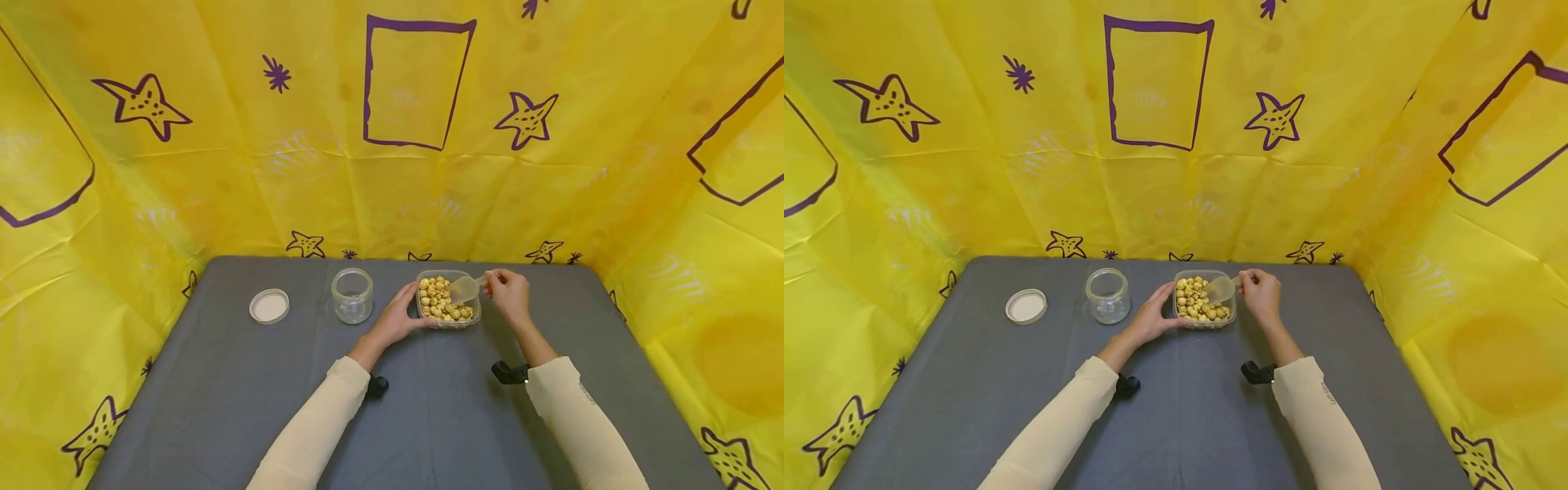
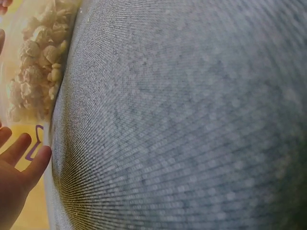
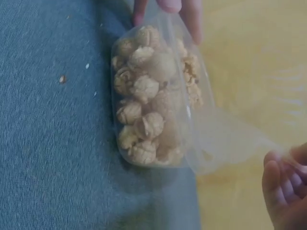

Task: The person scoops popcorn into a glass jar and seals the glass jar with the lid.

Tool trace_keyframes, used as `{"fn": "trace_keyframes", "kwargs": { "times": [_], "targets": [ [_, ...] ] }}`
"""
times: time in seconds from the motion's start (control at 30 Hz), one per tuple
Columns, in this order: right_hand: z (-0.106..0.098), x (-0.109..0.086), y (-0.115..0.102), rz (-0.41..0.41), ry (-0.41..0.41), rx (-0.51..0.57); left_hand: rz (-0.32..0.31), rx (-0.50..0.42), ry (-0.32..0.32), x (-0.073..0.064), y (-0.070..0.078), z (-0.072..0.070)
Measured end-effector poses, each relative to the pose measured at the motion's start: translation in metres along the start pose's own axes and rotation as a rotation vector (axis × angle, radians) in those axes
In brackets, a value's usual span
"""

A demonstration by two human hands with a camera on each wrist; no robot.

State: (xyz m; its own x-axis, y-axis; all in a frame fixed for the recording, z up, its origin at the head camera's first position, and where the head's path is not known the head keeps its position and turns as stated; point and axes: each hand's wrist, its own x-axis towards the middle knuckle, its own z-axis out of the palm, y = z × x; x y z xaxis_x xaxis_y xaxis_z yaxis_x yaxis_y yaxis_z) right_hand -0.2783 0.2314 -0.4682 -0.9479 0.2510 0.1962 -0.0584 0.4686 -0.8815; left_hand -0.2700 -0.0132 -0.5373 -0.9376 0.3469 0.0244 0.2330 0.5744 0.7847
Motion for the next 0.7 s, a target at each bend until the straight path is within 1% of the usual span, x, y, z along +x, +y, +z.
{"fn": "trace_keyframes", "kwargs": {
  "times": [0.13,0.27,0.4,0.53,0.7],
  "targets": [
    [-0.002,0.000,0.004,0.091,-0.003,0.066,-0.003,-0.002,-0.003,0.001,0.001,0.002],
    [-0.005,-0.001,0.005,0.212,-0.046,0.160,-0.010,0.007,-0.007,0.002,0.001,0.002],
    [-0.006,-0.002,0.007,0.319,-0.095,0.219,-0.008,0.012,-0.011,0.002,0.001,0.001],
    [-0.006,-0.002,0.010,0.387,-0.110,0.275,0.005,0.011,-0.009,0.002,0.001,0.001],
    [-0.003,-0.005,0.015,0.438,-0.141,0.354,0.009,0.015,-0.010,0.002,0.002,0.000]
  ]
}}
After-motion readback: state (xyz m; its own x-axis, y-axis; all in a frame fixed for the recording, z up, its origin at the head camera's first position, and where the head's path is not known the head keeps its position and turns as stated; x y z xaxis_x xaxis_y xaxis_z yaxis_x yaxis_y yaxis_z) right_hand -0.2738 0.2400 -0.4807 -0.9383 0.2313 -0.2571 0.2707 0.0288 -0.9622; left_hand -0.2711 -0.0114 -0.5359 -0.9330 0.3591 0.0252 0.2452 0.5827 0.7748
